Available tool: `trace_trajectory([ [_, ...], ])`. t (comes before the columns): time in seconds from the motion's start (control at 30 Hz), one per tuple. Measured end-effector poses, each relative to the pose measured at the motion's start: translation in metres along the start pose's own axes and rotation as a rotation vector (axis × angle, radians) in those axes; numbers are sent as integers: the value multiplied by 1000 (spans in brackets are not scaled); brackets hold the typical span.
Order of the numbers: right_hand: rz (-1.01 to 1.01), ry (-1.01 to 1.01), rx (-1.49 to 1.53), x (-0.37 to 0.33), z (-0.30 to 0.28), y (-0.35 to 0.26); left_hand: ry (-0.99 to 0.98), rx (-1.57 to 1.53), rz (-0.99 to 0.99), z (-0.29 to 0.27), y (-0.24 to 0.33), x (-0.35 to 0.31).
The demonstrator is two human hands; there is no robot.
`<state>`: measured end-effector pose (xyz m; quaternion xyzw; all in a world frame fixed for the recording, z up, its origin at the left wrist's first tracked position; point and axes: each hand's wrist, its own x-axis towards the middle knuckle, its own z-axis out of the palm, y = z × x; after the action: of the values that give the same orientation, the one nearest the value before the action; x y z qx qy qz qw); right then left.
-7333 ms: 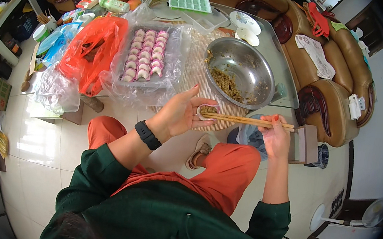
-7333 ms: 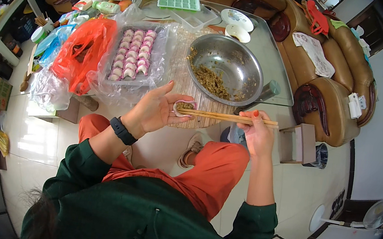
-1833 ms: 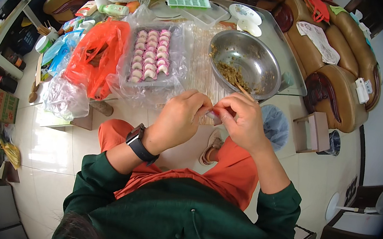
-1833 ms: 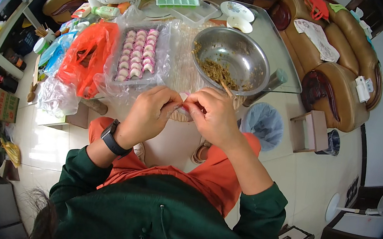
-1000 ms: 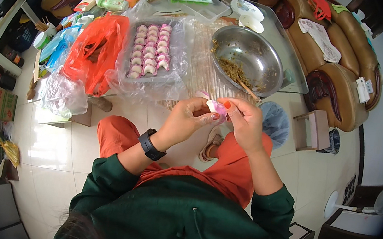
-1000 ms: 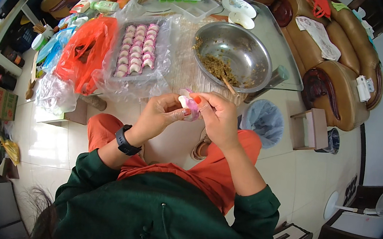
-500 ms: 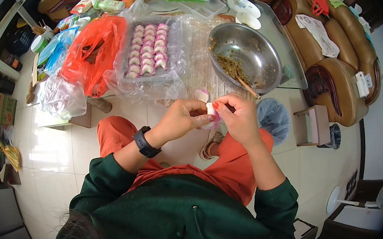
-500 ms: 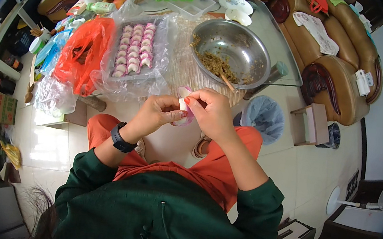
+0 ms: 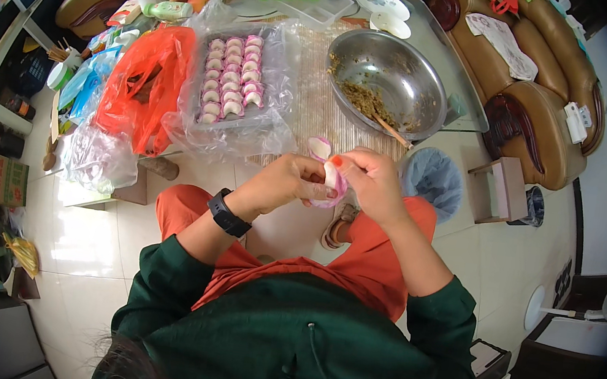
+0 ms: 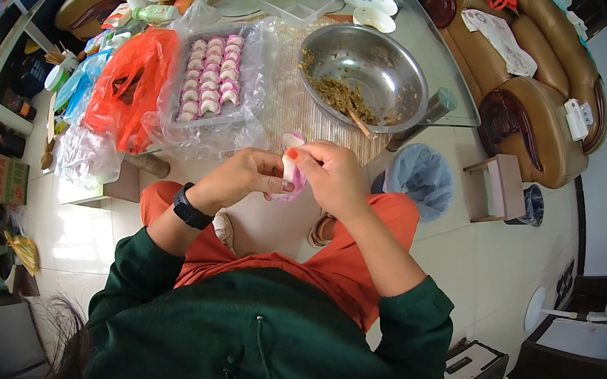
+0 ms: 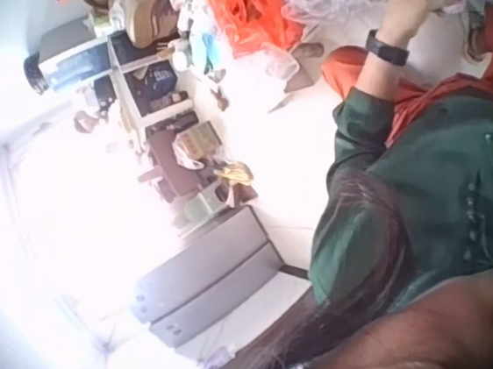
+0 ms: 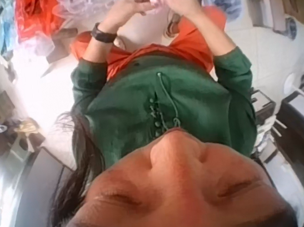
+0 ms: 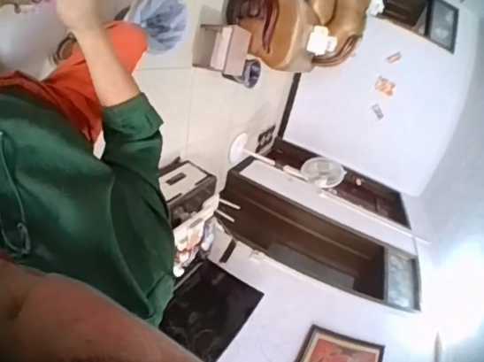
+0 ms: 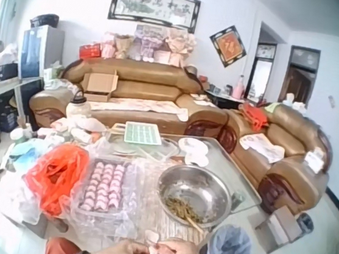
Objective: The person sits on the floor and repeatedly fills small pink and white dough wrappers with a meat mixture using chopsticks, then folds and seals them into dumplings. The finished dumplings are placed in a plastic tray on the table.
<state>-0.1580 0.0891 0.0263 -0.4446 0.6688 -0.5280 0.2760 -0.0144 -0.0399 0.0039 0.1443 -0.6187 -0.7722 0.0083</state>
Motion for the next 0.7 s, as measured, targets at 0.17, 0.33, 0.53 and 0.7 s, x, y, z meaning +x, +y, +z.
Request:
trace_trajectory([
  [0.17, 173, 69, 106, -11, -6, 14, 189, -439, 32, 7, 0, 3],
  [0.33, 32, 9, 102, -12, 4, 17, 281, -493, 90, 9, -1, 5],
  [0.53, 188, -2, 267, -14, 10, 8, 300, -584, 195, 9, -12, 6],
  [0.7, 121, 26, 280, -16, 15, 18, 334, -656, 212, 18, -8, 8],
])
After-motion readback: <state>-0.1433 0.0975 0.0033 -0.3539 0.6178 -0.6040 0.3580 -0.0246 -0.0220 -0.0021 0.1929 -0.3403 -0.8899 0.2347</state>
